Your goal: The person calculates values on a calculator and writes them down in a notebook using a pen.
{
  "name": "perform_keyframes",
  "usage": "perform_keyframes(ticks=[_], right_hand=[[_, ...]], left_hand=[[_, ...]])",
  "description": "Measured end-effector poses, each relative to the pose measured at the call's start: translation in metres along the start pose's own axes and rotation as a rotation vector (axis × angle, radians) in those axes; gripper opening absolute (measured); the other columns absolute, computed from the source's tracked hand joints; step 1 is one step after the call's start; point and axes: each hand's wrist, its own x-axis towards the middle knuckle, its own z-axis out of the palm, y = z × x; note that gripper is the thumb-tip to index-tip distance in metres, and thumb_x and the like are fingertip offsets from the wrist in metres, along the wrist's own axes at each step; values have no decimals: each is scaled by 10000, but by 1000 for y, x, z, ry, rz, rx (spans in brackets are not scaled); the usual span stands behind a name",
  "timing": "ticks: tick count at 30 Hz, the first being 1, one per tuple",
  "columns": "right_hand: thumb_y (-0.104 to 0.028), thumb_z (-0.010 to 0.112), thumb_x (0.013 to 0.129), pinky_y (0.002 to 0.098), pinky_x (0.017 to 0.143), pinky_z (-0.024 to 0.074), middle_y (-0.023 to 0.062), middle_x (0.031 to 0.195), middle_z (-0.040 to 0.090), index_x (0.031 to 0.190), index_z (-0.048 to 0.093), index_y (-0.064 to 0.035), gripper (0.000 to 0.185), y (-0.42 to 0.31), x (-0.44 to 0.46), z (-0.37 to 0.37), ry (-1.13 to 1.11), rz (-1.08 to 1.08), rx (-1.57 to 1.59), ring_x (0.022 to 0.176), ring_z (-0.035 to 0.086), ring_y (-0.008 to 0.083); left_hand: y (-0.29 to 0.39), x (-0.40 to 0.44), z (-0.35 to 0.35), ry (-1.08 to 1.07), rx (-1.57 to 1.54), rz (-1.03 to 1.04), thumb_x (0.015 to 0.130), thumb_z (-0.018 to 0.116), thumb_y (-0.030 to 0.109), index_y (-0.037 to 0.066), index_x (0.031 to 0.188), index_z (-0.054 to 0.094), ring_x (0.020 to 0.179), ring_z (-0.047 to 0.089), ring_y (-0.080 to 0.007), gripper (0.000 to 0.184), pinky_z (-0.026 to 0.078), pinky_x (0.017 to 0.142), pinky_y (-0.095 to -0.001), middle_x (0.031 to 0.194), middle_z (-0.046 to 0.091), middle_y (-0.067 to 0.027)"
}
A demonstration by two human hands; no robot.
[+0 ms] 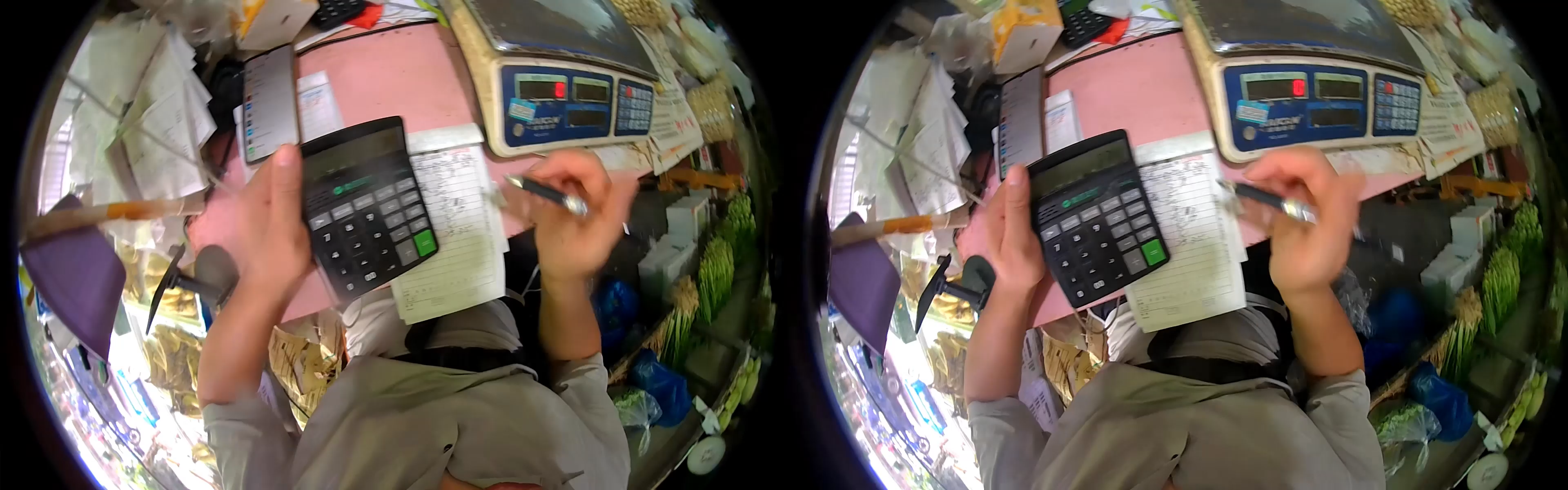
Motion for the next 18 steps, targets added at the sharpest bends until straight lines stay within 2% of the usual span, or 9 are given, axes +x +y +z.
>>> perform_keyframes(ticks=[1, 2, 5, 6, 7, 9, 10, 12, 18], right_hand=[[-601, 211, 1187, 300, 601, 488, 16, 658, 496, 981, 667, 20, 798, -2, 2, 2, -5, 282, 359, 590, 493, 147], [-640, 162, 1173, 292, 601, 522, 6, 625, 470, 943, 639, 9, 837, 6, 6, 2, -29, 310, 259, 534, 458, 120], [-426, 514, 1179, 282, 537, 525, 51, 667, 622, 833, 674, 26, 591, 26, 3, 24, 104, 294, 99, 518, 551, 102], [-274, 687, 1113, 270, 504, 513, 78, 684, 666, 756, 672, 23, 465, 17, 7, 36, 176, 332, -7, 549, 608, 100], [-256, 738, 1084, 250, 495, 481, 45, 644, 641, 732, 664, 6, 445, 21, 4, 33, 113, 296, -49, 549, 609, 83], [-197, 786, 1048, 236, 484, 411, 20, 628, 637, 691, 646, -14, 425, 24, 2, 38, 109, 223, -101, 530, 557, 54], [-197, 786, 1048, 236, 484, 411, 20, 628, 637, 691, 646, -14, 425, 26, 1, 37, 110, 226, -102, 530, 557, 54], [-123, 808, 1016, 241, 486, 319, -21, 598, 580, 670, 618, -26, 407, 31, 0, 35, 88, 131, -205, 526, 461, 27], [-28, 788, 989, 270, 498, 260, -53, 588, 442, 658, 548, -26, 409, 33, 1, 36, 0, 13, -333, 556, 349, 32]], left_hand=[[-3, 1, 0, 0, -23, 26, 1201, 403, 467, -51, 1155, 756, 939, 679, -150, 629, 537, 858, -311, 1042, 772, -103], [2, 0, 6, 1, -102, 25, 1204, 406, 444, -54, 1150, 760, 932, 678, -146, 613, 536, 855, -305, 1040, 772, -97], [7, 1, 6, -18, -179, 38, 1209, 407, 400, -57, 1144, 766, 902, 667, -135, 584, 529, 833, -292, 1027, 769, -87], [7, 1, 3, -40, -167, 58, 1212, 406, 379, -58, 1143, 768, 880, 657, -128, 572, 523, 815, -284, 1015, 766, -83], [6, 1, 1, -33, -164, 52, 1212, 406, 379, -58, 1143, 768, 880, 657, -128, 572, 523, 815, -284, 1015, 766, -83], [5, 2, 0, -48, -106, 92, 1213, 391, 359, -63, 1144, 768, 848, 639, -121, 570, 509, 779, -278, 985, 757, -81], [6, 2, -1, -50, -105, 89, 1213, 391, 359, -63, 1144, 768, 848, 639, -121, 570, 509, 779, -278, 985, 757, -81], [10, 3, -3, -59, 12, 119, 1212, 384, 343, -67, 1132, 764, 828, 618, -112, 565, 489, 749, -273, 966, 748, -76], [8, 4, -2, -68, -52, 97, 1210, 371, 343, -69, 1137, 759, 815, 607, -106, 571, 471, 727, -264, 943, 745, -80]])
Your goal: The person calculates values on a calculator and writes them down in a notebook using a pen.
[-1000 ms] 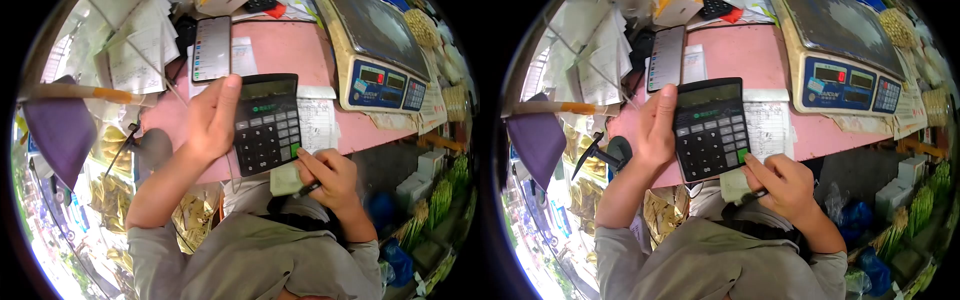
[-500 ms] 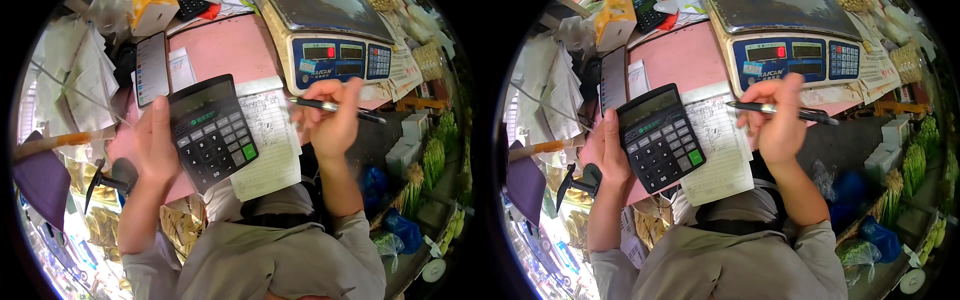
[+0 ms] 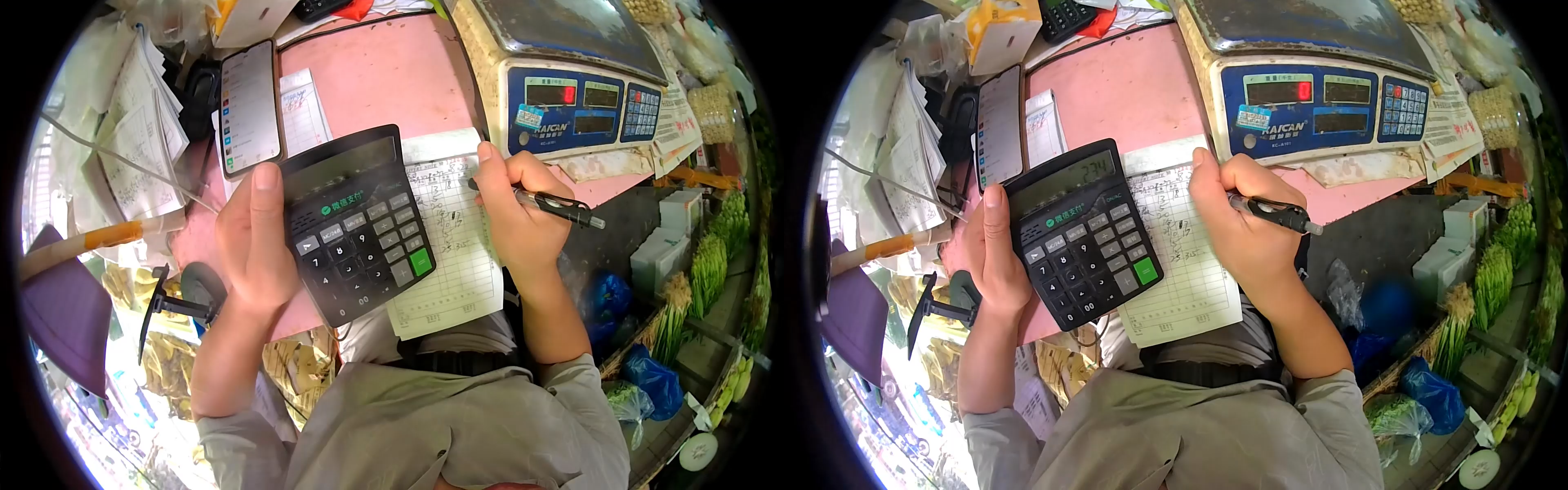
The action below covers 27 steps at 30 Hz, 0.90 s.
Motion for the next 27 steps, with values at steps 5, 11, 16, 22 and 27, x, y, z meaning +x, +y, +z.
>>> perform_keyframes(ticks=[5, 11, 16, 22, 27], right_hand=[[-4, 772, 986, 266, 505, 271, -44, 592, 443, 665, 547, -18, 392, 2, -2, -2, -2, -25, 1, 568, 358, 34], [6, 756, 985, 267, 508, 282, -38, 599, 457, 669, 555, -15, 375, -1, 0, 0, 34, 8, 42, 573, 366, 34], [3, 755, 979, 269, 507, 286, -41, 589, 453, 664, 553, -18, 375, -3, -2, -1, 39, 26, 25, 568, 364, 35], [7, 749, 970, 275, 502, 284, -32, 573, 450, 651, 534, -29, 386, -1, -1, -2, 63, 9, -10, 554, 368, 41], [-1, 748, 973, 279, 502, 284, -31, 574, 451, 648, 525, -30, 395, 0, -2, 0, 96, 68, 10, 558, 370, 40]], left_hand=[[2, 1, 0, -2, 13, 2, 1211, 369, 341, -71, 1149, 759, 803, 606, -104, 571, 469, 717, -261, 938, 746, -77], [0, 1, 2, 18, 4, 9, 1211, 368, 344, -74, 1149, 758, 802, 611, -105, 575, 474, 717, -261, 943, 748, -75], [0, 0, 0, 13, 29, 42, 1210, 375, 343, -74, 1145, 758, 807, 612, -103, 570, 474, 720, -261, 948, 748, -73], [-1, 0, -6, 42, -19, -22, 1205, 400, 357, -67, 1129, 759, 816, 612, -100, 561, 478, 735, -267, 955, 744, -66], [2, 2, -11, 62, -104, -65, 1194, 433, 381, -59, 1079, 766, 834, 642, -111, 564, 494, 755, -272, 964, 756, -68]])
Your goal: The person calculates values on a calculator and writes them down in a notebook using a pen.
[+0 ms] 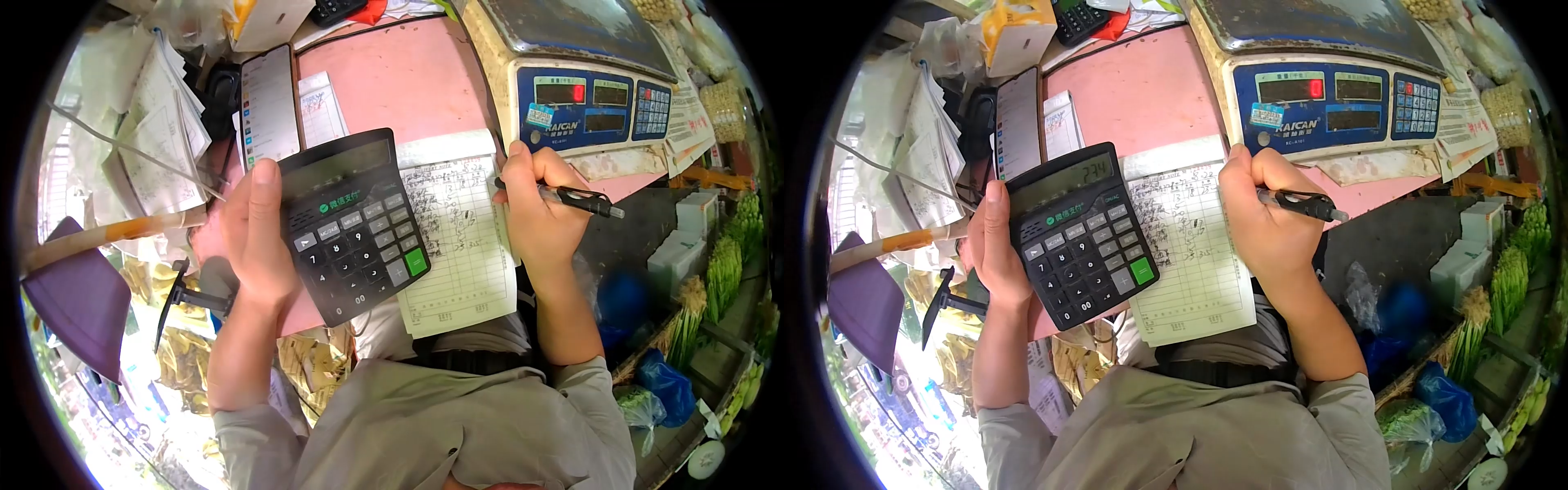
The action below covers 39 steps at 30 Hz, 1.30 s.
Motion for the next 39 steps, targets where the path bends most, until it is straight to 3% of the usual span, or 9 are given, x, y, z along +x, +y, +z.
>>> perform_keyframes(ticks=[2, 5, 7, 10, 15, 19, 23, 39], right_hand=[[-2, 747, 975, 279, 501, 279, -34, 576, 453, 646, 521, -32, 400, -1, 1, -1, 28, 43, 36, 558, 368, 40], [3, 740, 981, 265, 488, 310, -38, 587, 493, 646, 525, -39, 400, 0, 2, -4, -67, -54, 2, 540, 396, 28], [-17, 740, 1005, 255, 497, 377, -23, 608, 567, 658, 552, -37, 396, 0, 0, -3, 4, 149, 189, 538, 461, 27], [-51, 735, 1035, 252, 518, 429, 7, 629, 632, 672, 578, -32, 397, 2, -4, -3, 107, 129, 413, 558, 523, 33], [-63, 755, 1037, 230, 524, 373, 15, 626, 636, 684, 598, -29, 388, -26, -8, -12, -62, -27, 163, 579, 503, 23], [-73, 752, 1043, 252, 506, 300, -19, 613, 558, 679, 558, -32, 415, -14, -2, 4, -197, 34, 74, 582, 435, 16], [-76, 754, 1043, 250, 510, 303, -24, 614, 559, 658, 513, -49, 455, -15, -4, 10, -88, 137, 213, 576, 429, 18], [-88, 790, 1018, 267, 503, 260, -46, 603, 517, 658, 512, -51, 457, -3, -6, 10, -104, 56, 202, 578, 383, 12]], left_hand=[[-4, -1, -2, 11, -6, -26, 1194, 434, 379, -57, 1081, 768, 848, 650, -115, 560, 500, 767, -273, 972, 760, -72], [-4, -1, 0, 26, 13, -37, 1194, 434, 376, -54, 1088, 767, 868, 660, -120, 553, 509, 786, -276, 988, 765, -78], [-3, -1, 3, 31, 41, -18, 1194, 432, 375, -53, 1094, 763, 876, 661, -120, 550, 513, 792, -278, 995, 766, -80], [-1, -3, 4, 12, 6, 5, 1195, 427, 377, -55, 1101, 750, 879, 663, -124, 548, 515, 797, -279, 1010, 768, -90], [4, -3, 5, 1, 48, -18, 1200, 397, 397, -59, 1116, 741, 853, 669, -133, 577, 523, 775, -286, 1017, 769, -98], [2, -3, 7, 1, 59, -28, 1201, 386, 405, -57, 1115, 740, 847, 670, -132, 588, 525, 766, -288, 1005, 771, -94], [4, -3, 8, 15, 1, -30, 1198, 398, 403, -56, 1107, 739, 851, 661, -121, 579, 518, 768, -283, 983, 764, -85], [4, -2, 8, 15, 71, 17, 1191, 418, 425, -50, 1082, 748, 827, 629, -105, 589, 491, 753, -266, 962, 751, -69]])
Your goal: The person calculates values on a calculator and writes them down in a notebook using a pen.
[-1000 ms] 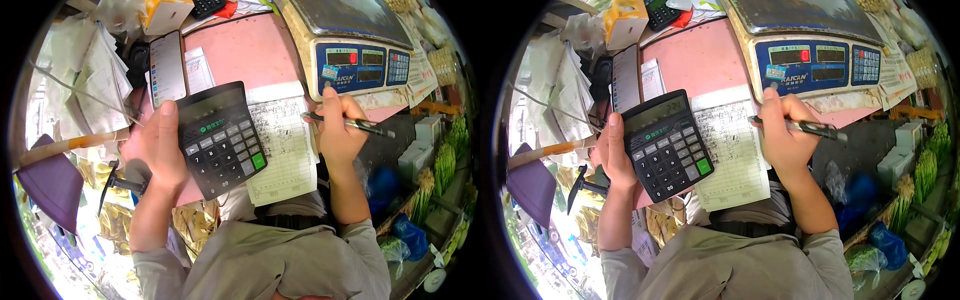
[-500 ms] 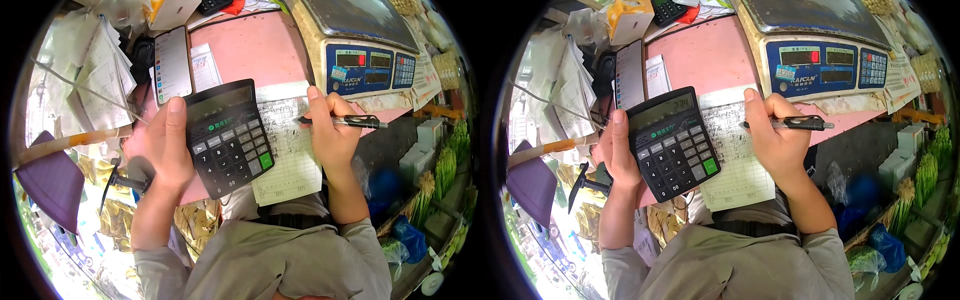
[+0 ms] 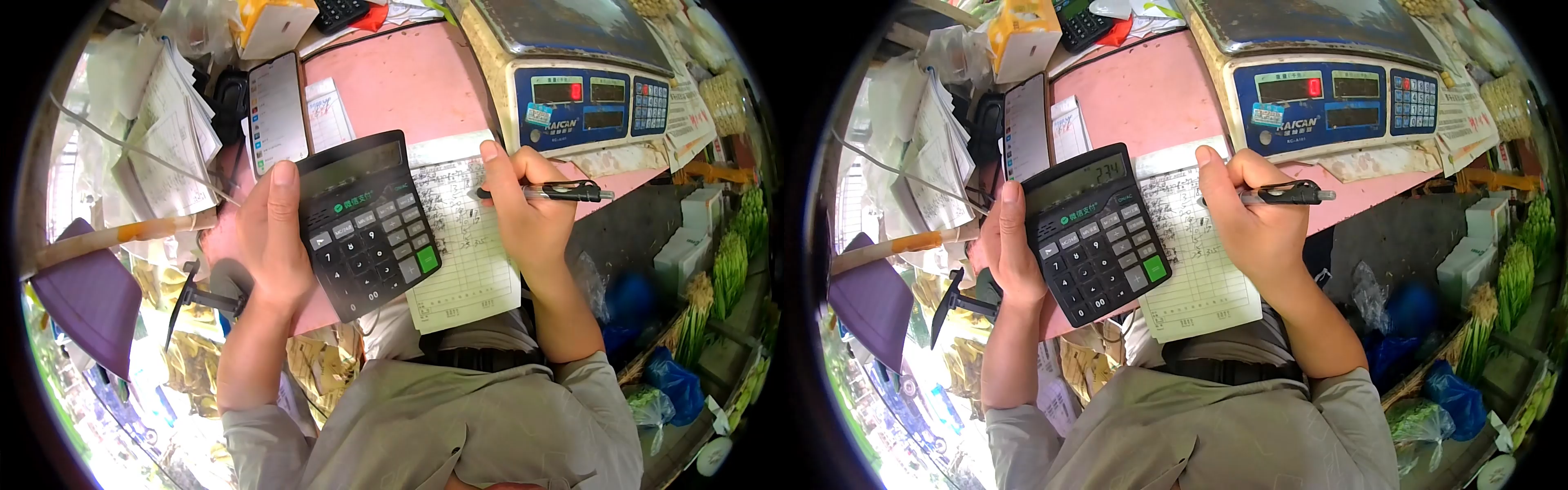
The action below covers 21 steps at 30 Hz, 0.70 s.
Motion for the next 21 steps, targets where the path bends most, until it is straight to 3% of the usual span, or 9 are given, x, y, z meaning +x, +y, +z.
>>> perform_keyframes(ticks=[5, 9, 10, 13, 15, 17, 18, 19, 21], right_hand=[[-85, 770, 1028, 243, 502, 336, -8, 626, 610, 664, 554, -43, 425, -18, -4, -6, 37, 20, 71, 574, 482, 17], [-52, 798, 950, 329, 516, 480, 61, 707, 676, 827, 705, -6, 161, -40, -19, -24, -403, -403, 245, 541, 598, 214], [-41, 806, 928, 340, 519, 492, 57, 716, 677, 844, 715, -11, 128, -57, -22, -18, -539, -417, 417, 555, 614, 235], [-11, 810, 900, 364, 525, 495, 52, 723, 654, 846, 711, -17, 113, -96, -34, -1, -950, -350, 833, 581, 638, 256], [-2, 801, 909, 372, 528, 486, 60, 720, 635, 834, 697, -10, 129, -120, -38, 10, -1005, -340, 912, 583, 636, 252], [-287, 809, 931, 380, 682, 504, 108, 810, 716, 874, 716, -39, 271, -148, -34, 15, -1360, 209, 1065, 736, 683, 250], [-381, 811, 938, 382, 733, 510, 125, 841, 743, 887, 722, -48, 349, -156, -37, 18, -1450, 412, 1104, 787, 699, 249], [-366, 799, 946, 381, 699, 495, 106, 766, 683, 851, 695, -43, 352, -161, -43, 23, -1347, 389, 1058, 717, 659, 258], [-351, 787, 953, 380, 665, 479, 87, 691, 622, 814, 668, -38, 363, -164, -49, 25, -1252, 366, 1031, 648, 619, 267]], left_hand=[[-6, 1, -3, 11, 86, 29, 1200, 369, 373, -73, 1102, 728, 787, 664, -131, 581, 508, 732, -268, 940, 754, -111], [-9, 1, -4, 29, 151, 56, 1195, 376, 382, -71, 1089, 727, 793, 656, -138, 583, 508, 737, -282, 933, 749, -109], [-27, 2, -13, 35, 298, 121, 1194, 380, 394, -70, 1076, 731, 804, 658, -139, 593, 509, 750, -278, 934, 750, -110], [-22, -2, -10, 80, 146, 53, 1192, 398, 402, -51, 1081, 752, 803, 674, -139, 586, 529, 772, -275, 950, 761, -102], [-23, 1, -2, 114, 173, 168, 1192, 393, 403, -36, 1086, 766, 801, 688, -140, 585, 539, 777, -272, 964, 768, -105], [-26, 2, -5, 3, 14, 111, 1199, 421, 326, -64, 1193, 740, 847, 721, -171, 504, 577, 805, -291, 1032, 767, -147], [-36, 2, -7, 25, 259, 351, 1195, 445, 258, -84, 1260, 704, 860, 734, -199, 433, 597, 804, -313, 1072, 761, -169], [-43, 2, -10, 50, 509, 592, 1190, 469, 189, -104, 1327, 668, 872, 747, -227, 379, 618, 802, -335, 1112, 756, -191], [-41, 1, -13, 34, 565, 614, 1172, 497, 116, -119, 1354, 639, 867, 743, -249, 330, 617, 777, -353, 1091, 755, -193]])
